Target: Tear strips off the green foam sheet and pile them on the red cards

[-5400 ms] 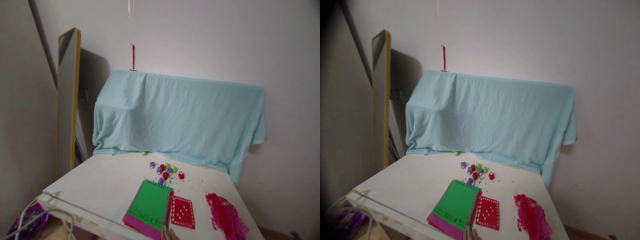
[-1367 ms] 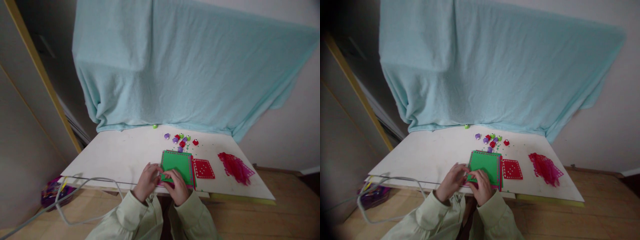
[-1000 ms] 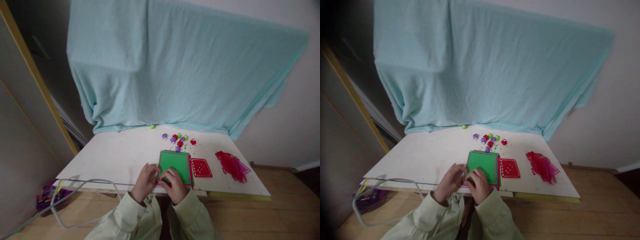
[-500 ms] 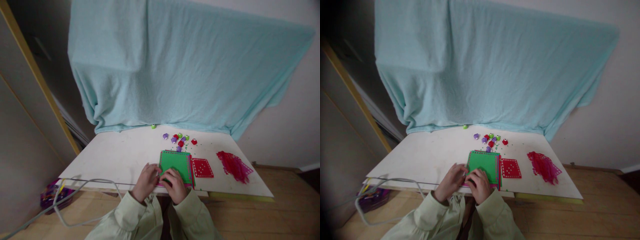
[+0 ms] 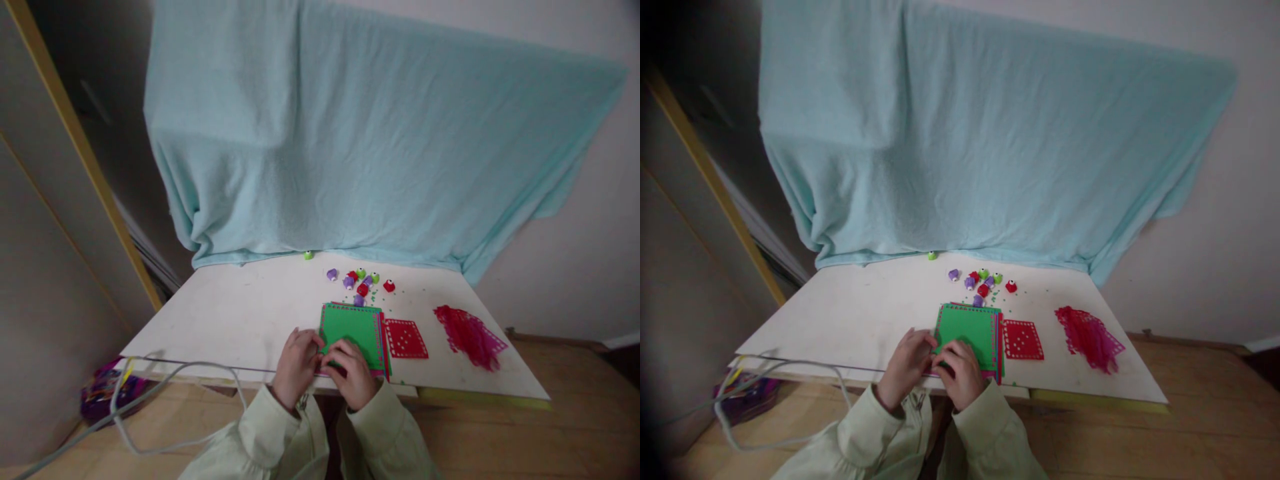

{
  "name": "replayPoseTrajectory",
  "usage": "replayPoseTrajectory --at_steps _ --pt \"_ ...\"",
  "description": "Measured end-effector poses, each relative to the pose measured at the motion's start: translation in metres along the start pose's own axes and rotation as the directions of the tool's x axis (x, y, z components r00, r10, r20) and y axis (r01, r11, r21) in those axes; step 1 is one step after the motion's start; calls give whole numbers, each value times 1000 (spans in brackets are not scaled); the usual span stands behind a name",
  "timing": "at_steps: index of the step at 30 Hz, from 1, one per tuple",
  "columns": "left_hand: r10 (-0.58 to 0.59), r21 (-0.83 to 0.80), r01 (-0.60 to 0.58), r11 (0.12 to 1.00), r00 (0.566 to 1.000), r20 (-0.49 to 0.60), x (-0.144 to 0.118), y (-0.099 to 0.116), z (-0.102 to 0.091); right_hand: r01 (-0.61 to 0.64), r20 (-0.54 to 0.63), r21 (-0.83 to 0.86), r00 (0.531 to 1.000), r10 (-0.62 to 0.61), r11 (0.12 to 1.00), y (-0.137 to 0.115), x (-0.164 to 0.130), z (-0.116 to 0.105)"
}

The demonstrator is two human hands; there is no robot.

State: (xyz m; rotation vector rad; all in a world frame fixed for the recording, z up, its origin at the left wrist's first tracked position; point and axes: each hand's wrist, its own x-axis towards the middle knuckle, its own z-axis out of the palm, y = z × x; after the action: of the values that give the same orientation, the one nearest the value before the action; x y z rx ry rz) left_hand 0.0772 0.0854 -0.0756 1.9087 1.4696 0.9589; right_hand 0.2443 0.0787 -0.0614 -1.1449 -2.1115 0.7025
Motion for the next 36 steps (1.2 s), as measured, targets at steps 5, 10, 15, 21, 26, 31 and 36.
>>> replayPoseTrajectory --at_steps 5,10,15,21,26,31,36 --pt "2 -9 -2 1000 1000 -5 -1 -2 0 -2 9 55 1000 2 998 2 -2 -5" --pt "7 -6 -7 1000 1000 -10 -1 -5 0 -5 32 118 999 1 993 3 -8 -14" --pt "14 29 -12 1000 998 -58 -2 0 2 -31 9 126 999 31 992 6 -9 -18" --pt "52 40 -50 998 998 -32 -3 4 -2 -6 -21 53 1000 7 999 4 -2 -12" --pt "100 23 -100 995 995 3 -2 1 -4 11 -6 44 1000 -10 999 5 0 -12" --pt "96 25 -96 995 995 12 -2 0 -2 10 19 78 1000 -11 997 11 -8 -21" --pt "102 57 -103 993 994 26 -5 2 -3 5 51 76 999 -9 997 15 -15 -32"
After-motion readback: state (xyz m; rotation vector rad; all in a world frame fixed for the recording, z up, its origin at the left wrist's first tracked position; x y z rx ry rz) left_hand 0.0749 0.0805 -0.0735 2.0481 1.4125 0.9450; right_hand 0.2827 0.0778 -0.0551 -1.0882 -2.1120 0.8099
